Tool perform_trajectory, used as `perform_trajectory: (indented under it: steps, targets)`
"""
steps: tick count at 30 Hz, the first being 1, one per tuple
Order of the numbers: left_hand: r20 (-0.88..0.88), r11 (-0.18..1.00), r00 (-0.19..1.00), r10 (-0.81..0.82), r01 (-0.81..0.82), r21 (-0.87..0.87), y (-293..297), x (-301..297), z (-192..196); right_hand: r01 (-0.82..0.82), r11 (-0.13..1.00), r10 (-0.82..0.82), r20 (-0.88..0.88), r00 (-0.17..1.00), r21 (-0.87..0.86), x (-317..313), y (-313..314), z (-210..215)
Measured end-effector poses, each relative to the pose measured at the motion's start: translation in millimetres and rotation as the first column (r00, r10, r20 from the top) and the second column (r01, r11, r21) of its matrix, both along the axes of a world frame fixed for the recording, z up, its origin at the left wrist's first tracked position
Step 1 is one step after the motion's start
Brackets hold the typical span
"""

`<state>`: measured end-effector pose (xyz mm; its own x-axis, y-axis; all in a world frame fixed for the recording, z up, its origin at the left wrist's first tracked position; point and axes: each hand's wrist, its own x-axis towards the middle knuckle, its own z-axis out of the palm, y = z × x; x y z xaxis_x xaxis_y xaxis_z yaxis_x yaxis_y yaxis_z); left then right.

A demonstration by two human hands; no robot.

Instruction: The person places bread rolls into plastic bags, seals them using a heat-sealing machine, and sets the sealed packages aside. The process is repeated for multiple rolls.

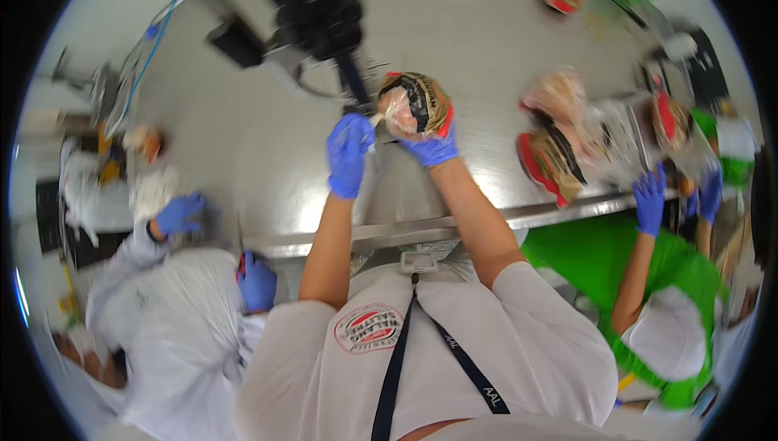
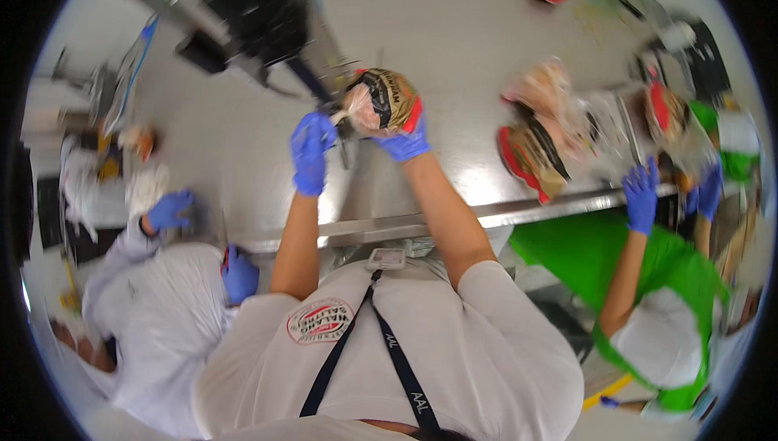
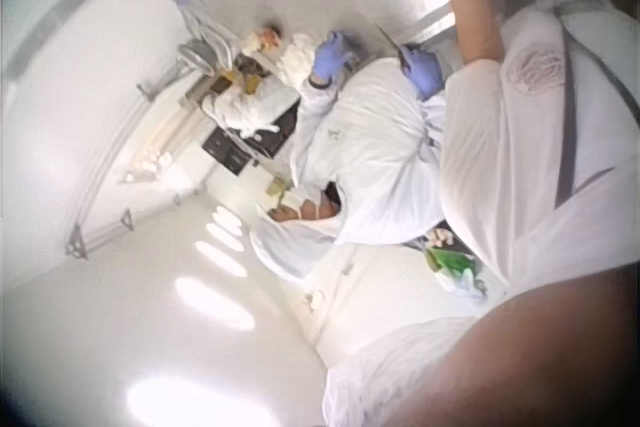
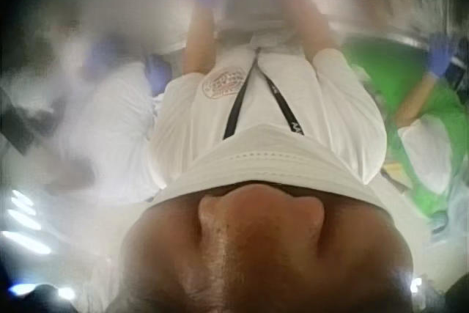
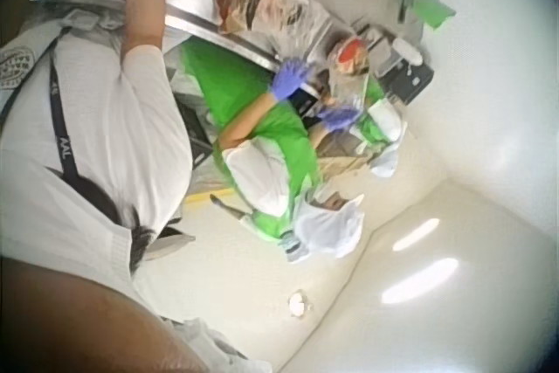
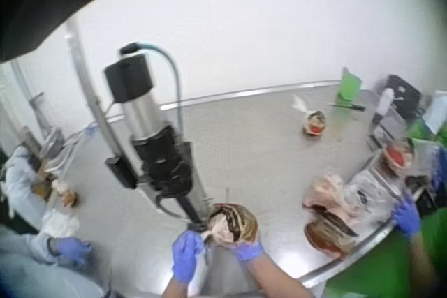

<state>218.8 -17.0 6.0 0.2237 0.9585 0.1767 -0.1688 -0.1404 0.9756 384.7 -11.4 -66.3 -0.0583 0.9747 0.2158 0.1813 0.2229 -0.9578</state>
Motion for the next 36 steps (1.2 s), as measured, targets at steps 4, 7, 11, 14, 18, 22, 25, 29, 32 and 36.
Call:
perform_trajectory:
  steps: [4,7,11,14,18,22,25,29,32,36]
  targets:
    - [-0.464,0.728,0.802,0.375,0.055,0.683,-24.7,-28.6,31.9,0.062,0.906,-0.194,0.281,0.940,0.418,-0.1,-35.5,43.8]
    - [0.147,0.999,0.989,-0.017,0.024,-0.048,-29.1,-64.1,68.0,-0.117,0.864,-0.323,-0.718,0.617,-0.489,37.2,-62.9,54.9]
    - [-0.183,0.940,0.931,0.317,-0.283,0.190,-31.1,-127.1,84.7,0.871,0.240,-0.967,0.186,0.175,0.428,173.6,-73.0,35.5]
    - [-0.505,0.775,0.669,0.545,-0.173,0.607,-7.2,-220.9,45.5,0.956,0.059,-0.600,0.776,-0.195,0.286,230.1,-111.9,99.4]
    - [-0.003,0.794,0.824,0.566,-0.546,-0.268,24.6,-341.2,-44.4,0.980,0.198,-0.288,0.954,0.087,-0.029,262.7,-108.3,93.1]
    - [-0.180,0.578,0.630,0.755,-0.770,-0.269,42.0,-326.9,-44.9,0.869,0.492,-0.507,0.828,0.239,0.051,291.6,-81.3,60.0]
    - [-0.203,0.602,0.623,0.755,-0.782,-0.161,34.6,-272.9,-23.8,0.702,0.703,-0.625,0.567,0.537,0.110,260.8,-52.8,77.8]
    - [-0.107,0.834,0.827,0.552,-0.550,0.043,-26.2,-122.6,55.0,0.783,0.568,-0.800,0.397,0.451,0.255,224.4,-36.6,125.1]
    - [-0.168,0.960,0.953,0.251,-0.222,0.173,-56.9,-82.5,75.5,0.969,0.136,-0.897,0.441,0.031,0.207,234.5,-61.8,126.5]
    - [-0.164,0.982,0.969,0.187,-0.180,0.058,-65.6,-88.8,56.8,0.992,0.072,-0.494,0.868,-0.050,0.099,235.6,-101.9,74.6]
